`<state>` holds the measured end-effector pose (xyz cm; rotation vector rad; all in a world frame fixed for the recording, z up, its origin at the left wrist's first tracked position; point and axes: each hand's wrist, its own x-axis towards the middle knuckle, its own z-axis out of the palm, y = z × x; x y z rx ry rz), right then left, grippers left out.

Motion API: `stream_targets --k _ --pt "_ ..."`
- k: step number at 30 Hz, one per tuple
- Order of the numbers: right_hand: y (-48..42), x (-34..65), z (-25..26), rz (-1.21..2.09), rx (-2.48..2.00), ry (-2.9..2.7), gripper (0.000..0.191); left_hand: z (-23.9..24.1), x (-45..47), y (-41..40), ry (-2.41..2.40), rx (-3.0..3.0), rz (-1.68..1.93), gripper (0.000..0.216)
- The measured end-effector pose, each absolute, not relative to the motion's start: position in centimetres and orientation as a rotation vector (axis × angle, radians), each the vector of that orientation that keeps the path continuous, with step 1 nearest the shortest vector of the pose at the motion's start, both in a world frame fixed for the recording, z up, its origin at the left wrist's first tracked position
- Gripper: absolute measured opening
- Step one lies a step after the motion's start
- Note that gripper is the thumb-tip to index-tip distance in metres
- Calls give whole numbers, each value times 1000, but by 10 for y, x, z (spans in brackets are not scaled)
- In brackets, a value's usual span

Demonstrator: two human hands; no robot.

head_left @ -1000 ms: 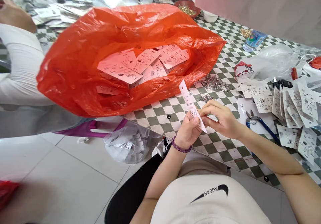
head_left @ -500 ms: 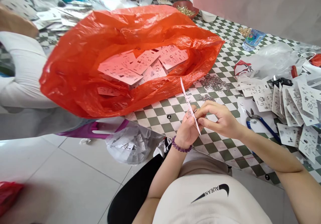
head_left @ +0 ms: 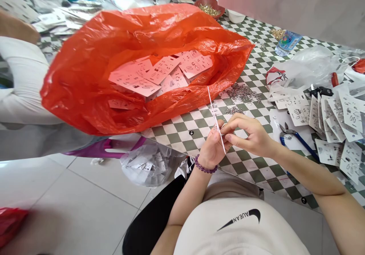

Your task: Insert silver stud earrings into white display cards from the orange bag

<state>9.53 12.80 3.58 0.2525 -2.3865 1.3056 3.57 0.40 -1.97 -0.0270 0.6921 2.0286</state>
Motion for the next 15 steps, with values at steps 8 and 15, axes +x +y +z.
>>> stream_targets --k 8,15 --pt "128 96 35 1319 296 -2425 10 -21 37 4 691 -2 1989 57" --pt "141 92 38 1388 70 -2429 9 -17 34 7 767 39 2098 46"
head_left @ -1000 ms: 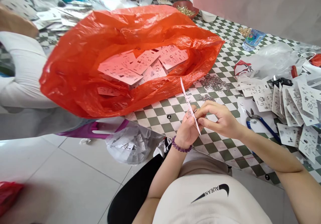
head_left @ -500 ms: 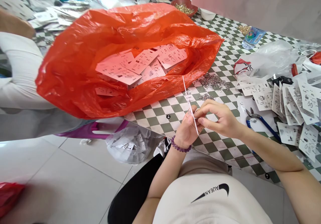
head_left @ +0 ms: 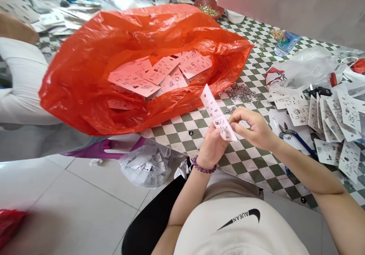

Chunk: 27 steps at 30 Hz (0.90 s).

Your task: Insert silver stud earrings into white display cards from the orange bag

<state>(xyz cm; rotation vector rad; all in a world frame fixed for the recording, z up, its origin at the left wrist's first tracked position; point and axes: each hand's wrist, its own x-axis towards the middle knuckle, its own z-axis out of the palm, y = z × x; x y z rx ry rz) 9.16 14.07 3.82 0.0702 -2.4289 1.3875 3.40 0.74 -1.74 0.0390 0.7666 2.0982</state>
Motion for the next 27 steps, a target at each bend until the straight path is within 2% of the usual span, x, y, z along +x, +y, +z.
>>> stream_targets --k 5,12,15,19,23,27 --pt "159 89 31 1686 -208 -2360 12 -15 29 7 965 20 2196 35" --pt "166 91 29 1813 -263 -2275 24 -18 26 -4 1392 354 2271 19" --pt "167 91 30 1667 -196 -2368 21 -15 24 -8 1611 540 2200 16" --pt "168 93 33 1174 172 -2351 3 -16 21 -8 1832 741 2211 17" --pt "164 97 39 737 493 -2220 15 -25 15 -7 1937 796 2418 19" --pt "155 103 48 697 544 -2178 16 -29 9 -9 1964 1152 2450 14"
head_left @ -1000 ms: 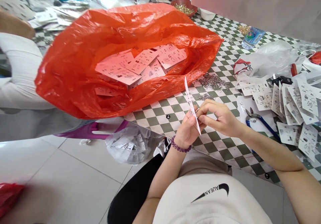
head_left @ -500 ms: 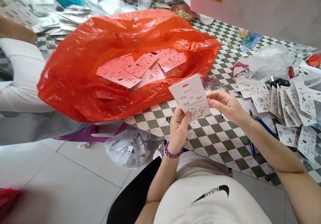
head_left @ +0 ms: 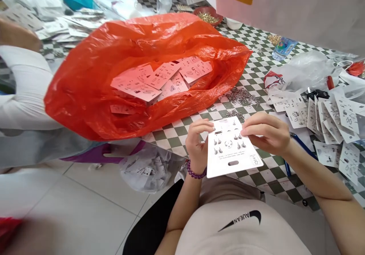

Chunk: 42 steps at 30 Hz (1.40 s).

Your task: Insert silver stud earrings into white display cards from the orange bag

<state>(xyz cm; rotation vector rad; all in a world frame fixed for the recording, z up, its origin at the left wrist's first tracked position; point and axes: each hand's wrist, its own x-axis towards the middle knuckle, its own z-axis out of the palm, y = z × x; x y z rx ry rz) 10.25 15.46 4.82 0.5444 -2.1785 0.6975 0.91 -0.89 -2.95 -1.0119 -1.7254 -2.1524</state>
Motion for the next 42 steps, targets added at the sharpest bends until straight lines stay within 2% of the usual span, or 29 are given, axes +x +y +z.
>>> stream_targets --k 3,6,8,10,12,15,19,22,27,31,34,38,42 --pt "150 104 53 845 532 -2189 17 -28 7 -11 -1641 -1134 -2182 20" --pt "156 103 52 1203 601 -2279 7 -25 6 -12 -1544 -1176 -2286 19" --pt "168 100 48 1521 643 -2351 17 -24 4 -13 -1465 -1195 -2327 16" --pt "184 95 41 1704 409 -2419 29 -24 3 -13 -1358 -1198 -2403 20" --pt "202 88 33 1598 -84 -2468 26 -24 3 -12 -1240 -1044 -2569 21" --pt "232 76 21 1167 -566 -2527 16 -25 7 -8 -1161 -708 -2872 12" --pt "263 58 12 578 -721 -2756 18 -26 14 -4 -1167 -411 -3248 18" --pt "273 49 12 355 -722 -2891 21 -25 17 -4 -1146 -174 -3418 22" --pt "267 40 6 305 -698 -2987 21 -23 16 -4 -1142 -61 -3489 24" --pt "260 37 -6 427 -632 -2914 28 -21 15 -5 -1168 15 -3482 26" --pt "255 37 -9 439 -510 -2914 44 -20 15 -5 -1267 9 -3435 28" --pt "240 43 -5 339 -421 -3242 79 -20 16 -5 -1377 -22 -3376 29" --pt "231 50 0 379 -363 -3380 89 -20 17 -6 -1351 -33 -3385 26"
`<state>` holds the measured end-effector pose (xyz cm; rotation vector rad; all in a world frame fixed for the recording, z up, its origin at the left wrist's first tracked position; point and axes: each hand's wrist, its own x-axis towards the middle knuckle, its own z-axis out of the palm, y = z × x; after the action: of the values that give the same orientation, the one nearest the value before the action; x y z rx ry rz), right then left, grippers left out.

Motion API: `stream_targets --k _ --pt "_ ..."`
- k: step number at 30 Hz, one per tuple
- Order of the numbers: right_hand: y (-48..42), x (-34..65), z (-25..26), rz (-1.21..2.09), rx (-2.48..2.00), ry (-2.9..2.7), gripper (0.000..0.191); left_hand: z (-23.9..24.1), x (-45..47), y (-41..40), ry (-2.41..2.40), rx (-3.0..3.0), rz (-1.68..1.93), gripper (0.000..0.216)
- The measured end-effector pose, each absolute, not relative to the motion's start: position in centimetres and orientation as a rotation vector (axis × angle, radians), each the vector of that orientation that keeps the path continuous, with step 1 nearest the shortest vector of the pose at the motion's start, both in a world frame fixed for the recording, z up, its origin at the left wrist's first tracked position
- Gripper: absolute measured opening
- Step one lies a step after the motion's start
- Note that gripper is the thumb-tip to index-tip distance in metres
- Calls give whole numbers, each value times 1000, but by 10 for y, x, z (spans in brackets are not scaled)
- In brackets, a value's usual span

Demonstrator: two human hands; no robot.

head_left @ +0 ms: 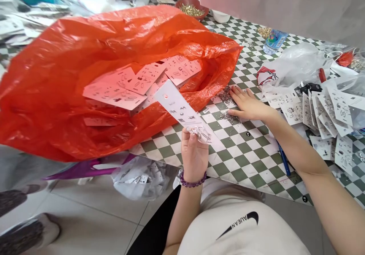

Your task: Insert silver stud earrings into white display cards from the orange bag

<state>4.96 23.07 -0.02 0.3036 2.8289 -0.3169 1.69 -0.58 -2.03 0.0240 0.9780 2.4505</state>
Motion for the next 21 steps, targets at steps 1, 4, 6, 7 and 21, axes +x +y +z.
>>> stream_targets --k 1,4,6,7,21 --pt "231 52 1 -331 287 2819 90 -21 17 -6 958 33 2452 25" --pt "238 60 6 -363 269 2802 89 -21 16 -6 917 42 2458 22" --pt "244 67 10 -384 269 2808 86 -22 16 -6 920 32 2460 22" --pt "246 70 13 -397 262 2814 84 -22 15 -6 925 31 2459 21" --pt "246 53 1 -234 136 3179 41 -21 15 -7 845 109 2455 18"
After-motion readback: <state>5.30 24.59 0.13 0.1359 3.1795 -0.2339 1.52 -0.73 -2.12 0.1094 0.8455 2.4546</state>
